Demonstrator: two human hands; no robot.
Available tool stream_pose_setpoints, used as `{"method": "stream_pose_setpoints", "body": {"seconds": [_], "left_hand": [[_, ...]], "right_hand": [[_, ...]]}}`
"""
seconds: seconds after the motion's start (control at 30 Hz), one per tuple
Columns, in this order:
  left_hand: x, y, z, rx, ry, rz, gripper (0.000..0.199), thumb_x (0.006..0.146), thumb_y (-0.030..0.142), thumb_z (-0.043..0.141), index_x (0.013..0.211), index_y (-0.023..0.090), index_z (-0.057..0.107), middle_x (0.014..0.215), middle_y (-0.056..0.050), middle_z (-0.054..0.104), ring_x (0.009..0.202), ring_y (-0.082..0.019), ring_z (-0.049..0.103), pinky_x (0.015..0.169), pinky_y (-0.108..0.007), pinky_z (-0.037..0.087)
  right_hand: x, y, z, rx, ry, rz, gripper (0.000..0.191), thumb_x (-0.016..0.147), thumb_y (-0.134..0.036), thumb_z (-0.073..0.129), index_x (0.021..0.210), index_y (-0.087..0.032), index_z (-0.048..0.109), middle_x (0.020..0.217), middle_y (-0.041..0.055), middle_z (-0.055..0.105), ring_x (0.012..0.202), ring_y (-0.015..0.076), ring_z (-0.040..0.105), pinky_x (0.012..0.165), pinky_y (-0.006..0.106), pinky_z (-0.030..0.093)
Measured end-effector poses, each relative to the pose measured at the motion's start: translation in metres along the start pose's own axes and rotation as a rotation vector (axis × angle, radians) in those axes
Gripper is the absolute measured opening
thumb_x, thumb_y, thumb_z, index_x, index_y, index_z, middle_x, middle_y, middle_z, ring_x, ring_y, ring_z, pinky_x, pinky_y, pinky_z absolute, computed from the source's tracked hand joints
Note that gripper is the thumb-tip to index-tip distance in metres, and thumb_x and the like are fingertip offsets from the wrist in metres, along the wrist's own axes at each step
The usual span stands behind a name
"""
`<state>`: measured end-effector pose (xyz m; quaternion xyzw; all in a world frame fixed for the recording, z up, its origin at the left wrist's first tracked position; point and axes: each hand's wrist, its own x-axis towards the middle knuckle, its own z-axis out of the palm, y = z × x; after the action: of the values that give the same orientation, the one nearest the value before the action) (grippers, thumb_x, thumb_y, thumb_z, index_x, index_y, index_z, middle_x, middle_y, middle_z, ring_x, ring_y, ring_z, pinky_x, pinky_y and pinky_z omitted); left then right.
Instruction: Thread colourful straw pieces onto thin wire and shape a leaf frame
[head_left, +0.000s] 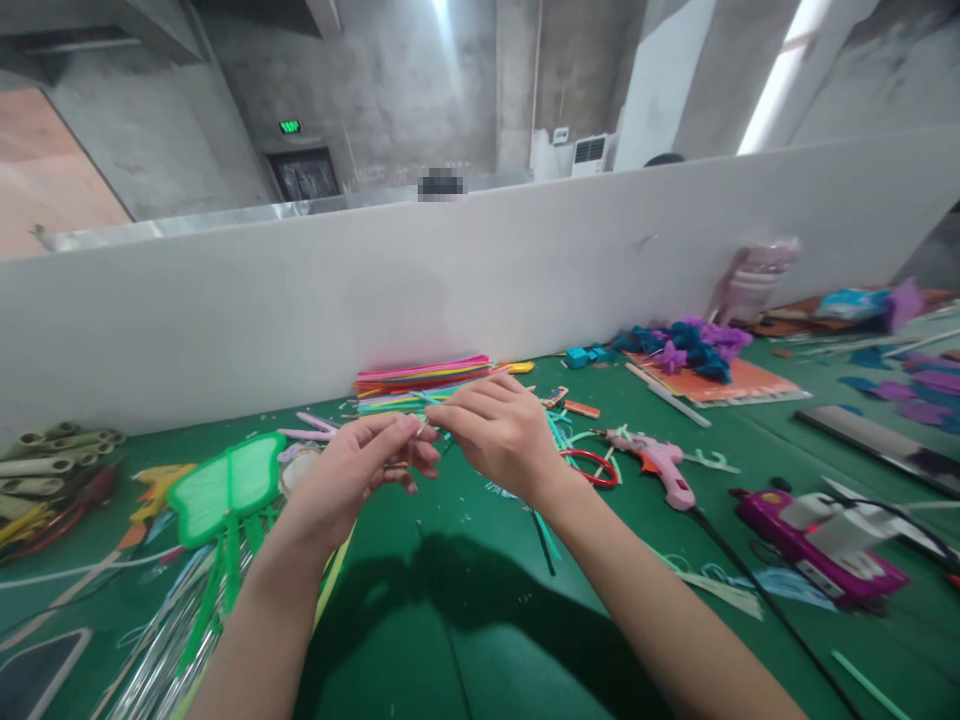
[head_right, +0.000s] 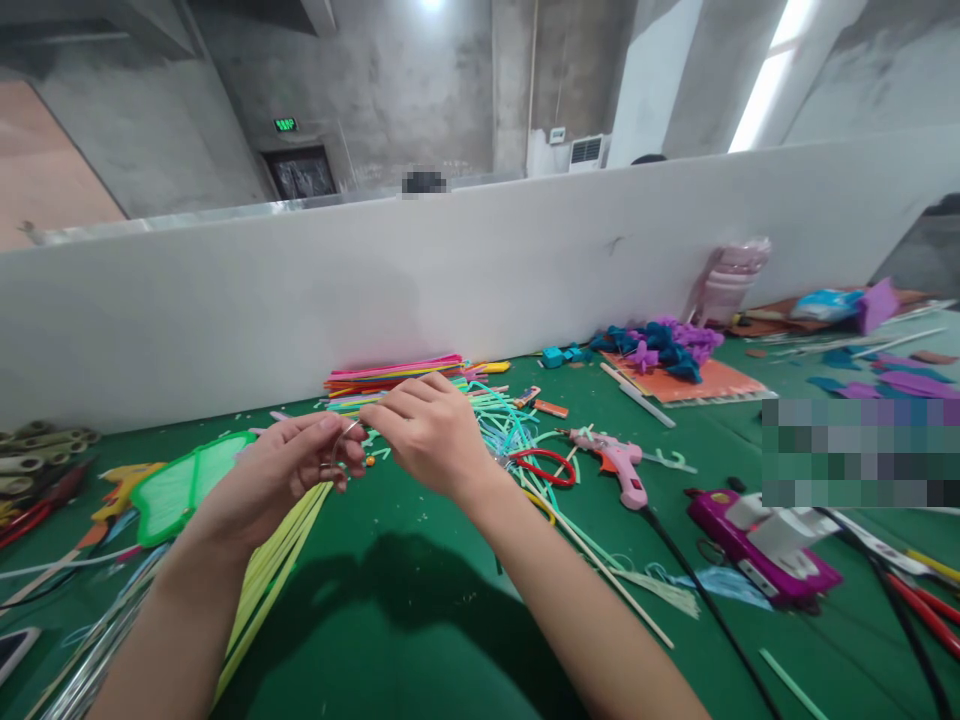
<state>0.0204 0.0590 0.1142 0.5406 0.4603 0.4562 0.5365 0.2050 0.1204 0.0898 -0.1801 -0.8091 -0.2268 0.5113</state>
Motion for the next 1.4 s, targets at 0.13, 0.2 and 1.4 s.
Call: {"method": "stream_pose_setpoints", "body": {"seconds": [0.13, 0.2, 1.4], "left_hand": [[0.003, -0.002, 0.0, 0.044, -0.009, 0.048, 0.027, 0.081, 0.044, 0.075, 0.076, 0.018, 0.069, 0.069, -0.001, 0.068, 0.065, -0.011, 0.059, 0.058, -0.021, 0.045], [0.003, -0.003, 0.0, 0.059, -0.007, 0.079, 0.027, 0.08, 0.043, 0.076, 0.073, 0.018, 0.068, 0.065, 0.001, 0.065, 0.063, -0.011, 0.056, 0.059, -0.021, 0.044], [-0.002, -0.012, 0.01, 1.335, 0.443, 0.758, 0.022, 0.096, 0.03, 0.054, 0.101, 0.026, 0.076, 0.094, -0.009, 0.075, 0.088, -0.026, 0.065, 0.078, -0.034, 0.042]], "right_hand": [[0.001, -0.003, 0.0, -0.02, -0.047, -0.024, 0.022, 0.095, -0.012, 0.053, 0.086, -0.02, 0.071, 0.08, -0.0006, 0.076, 0.077, 0.0137, 0.067, 0.074, 0.029, 0.042], [0.0, -0.002, 0.0, -0.002, -0.054, -0.012, 0.021, 0.095, -0.012, 0.054, 0.088, -0.021, 0.072, 0.083, -0.001, 0.076, 0.079, 0.0137, 0.067, 0.075, 0.029, 0.042], [-0.003, 0.001, 0.003, 0.073, -0.215, 0.125, 0.019, 0.096, -0.017, 0.055, 0.086, -0.02, 0.071, 0.076, -0.0004, 0.072, 0.075, 0.0151, 0.061, 0.077, 0.031, 0.037]]}}
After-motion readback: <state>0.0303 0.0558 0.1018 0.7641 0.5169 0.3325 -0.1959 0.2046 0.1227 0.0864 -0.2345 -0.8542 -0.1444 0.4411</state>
